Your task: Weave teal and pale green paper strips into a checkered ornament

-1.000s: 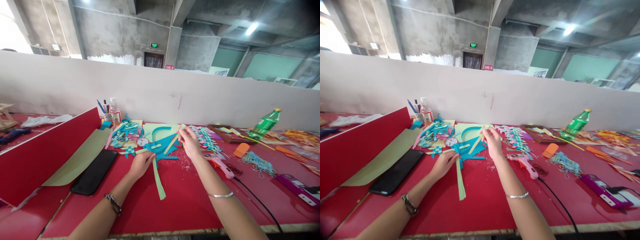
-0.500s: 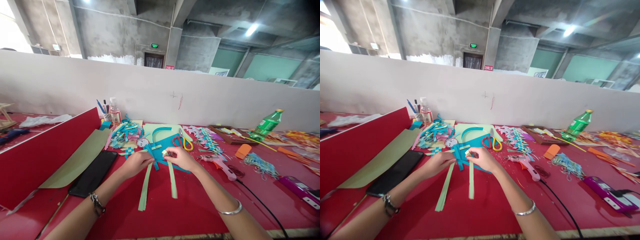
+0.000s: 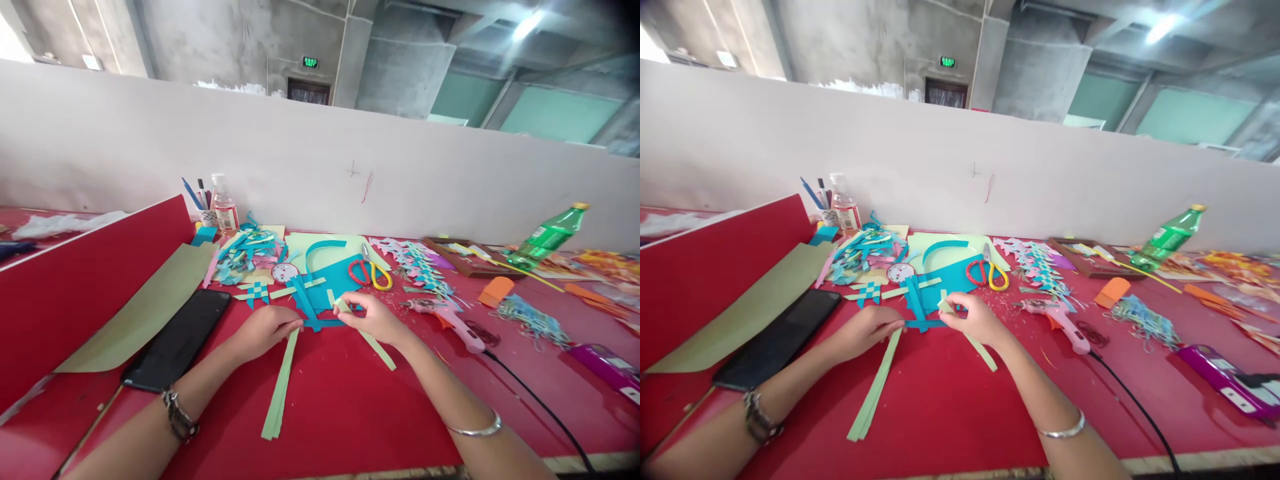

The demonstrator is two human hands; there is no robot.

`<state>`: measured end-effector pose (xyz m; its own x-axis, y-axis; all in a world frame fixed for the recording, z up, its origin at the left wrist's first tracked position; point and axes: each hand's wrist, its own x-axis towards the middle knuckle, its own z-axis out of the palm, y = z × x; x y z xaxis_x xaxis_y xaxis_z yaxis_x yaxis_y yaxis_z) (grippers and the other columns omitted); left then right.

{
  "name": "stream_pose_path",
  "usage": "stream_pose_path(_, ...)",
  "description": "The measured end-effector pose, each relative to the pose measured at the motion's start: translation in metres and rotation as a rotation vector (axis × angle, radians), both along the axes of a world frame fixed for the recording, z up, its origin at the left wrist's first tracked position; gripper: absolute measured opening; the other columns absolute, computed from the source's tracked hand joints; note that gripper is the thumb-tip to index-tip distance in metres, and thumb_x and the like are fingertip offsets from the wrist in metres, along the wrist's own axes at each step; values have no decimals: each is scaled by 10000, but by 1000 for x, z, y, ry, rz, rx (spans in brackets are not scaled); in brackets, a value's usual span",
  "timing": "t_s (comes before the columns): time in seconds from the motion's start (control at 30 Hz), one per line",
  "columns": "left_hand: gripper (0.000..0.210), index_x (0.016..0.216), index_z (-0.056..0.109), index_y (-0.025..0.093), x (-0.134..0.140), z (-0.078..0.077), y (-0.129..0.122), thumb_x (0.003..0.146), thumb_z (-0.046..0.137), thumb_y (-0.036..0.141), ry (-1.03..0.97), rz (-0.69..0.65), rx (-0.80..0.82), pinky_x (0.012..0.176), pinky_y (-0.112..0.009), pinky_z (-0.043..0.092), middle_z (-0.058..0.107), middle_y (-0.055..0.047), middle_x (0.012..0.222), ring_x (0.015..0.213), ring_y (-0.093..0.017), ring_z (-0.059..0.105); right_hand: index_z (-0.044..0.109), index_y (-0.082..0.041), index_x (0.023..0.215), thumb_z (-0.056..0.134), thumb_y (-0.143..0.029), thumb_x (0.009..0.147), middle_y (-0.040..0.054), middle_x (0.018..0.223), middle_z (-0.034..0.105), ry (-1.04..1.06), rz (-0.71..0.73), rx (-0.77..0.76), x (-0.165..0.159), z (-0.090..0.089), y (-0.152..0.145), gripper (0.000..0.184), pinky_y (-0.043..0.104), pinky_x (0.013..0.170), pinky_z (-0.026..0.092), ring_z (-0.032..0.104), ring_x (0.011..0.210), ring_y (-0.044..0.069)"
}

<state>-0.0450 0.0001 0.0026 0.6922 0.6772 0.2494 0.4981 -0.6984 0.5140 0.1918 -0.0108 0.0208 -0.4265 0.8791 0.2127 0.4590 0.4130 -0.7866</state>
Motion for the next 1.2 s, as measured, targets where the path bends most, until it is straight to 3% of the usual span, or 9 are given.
stream_pose_path(0.2,369,699,552,156,-2,-2,1,876,294,352,19,31,70,542,-197,311,565,-25,659,583,-113,468,535,-191,706,505,-263,733,-12,721,512,-29,58,24,0,-8,2,82,250,690,401,477,708,129)
stream_pose_path(0.5,368,675,544,157,-2,2,-1,871,301,351,0,44,63,545,-203,306,561,-22,648,585,-115,469,585,-199,728,520,-271,726,-16,699,563,-15,-44,67,6,-19,9,97,237,635,403,505,691,129)
stream_pose_path(0.67,379,666,532,158,-3,4,0,873,285,357,1,34,68,542,-203,300,542,-15,633,572,-111,456,624,-221,911,583,-298,681,21,846,645,102,-93,-82,9,-20,9,246,278,666,453,590,739,161)
stream_pose_path(0.77,383,623,498,159,-4,5,1,872,290,362,12,37,62,522,-200,284,491,2,588,535,-102,420,655,-201,835,545,-325,716,27,758,662,48,-17,-178,13,-15,8,204,290,637,464,603,664,167)
stream_pose_path(0.97,387,605,483,163,-6,5,3,869,292,373,-26,27,42,519,-203,279,456,8,572,533,-104,411,662,-206,699,544,-332,715,14,667,653,18,-41,-66,16,-13,10,174,283,606,447,583,652,180)
stream_pose_path(1.2,384,609,479,164,-5,4,3,871,292,374,-42,19,42,544,-202,303,465,5,593,555,-108,430,594,-201,613,549,-340,701,-20,590,569,12,-43,-76,10,-17,10,170,243,586,396,518,600,137)
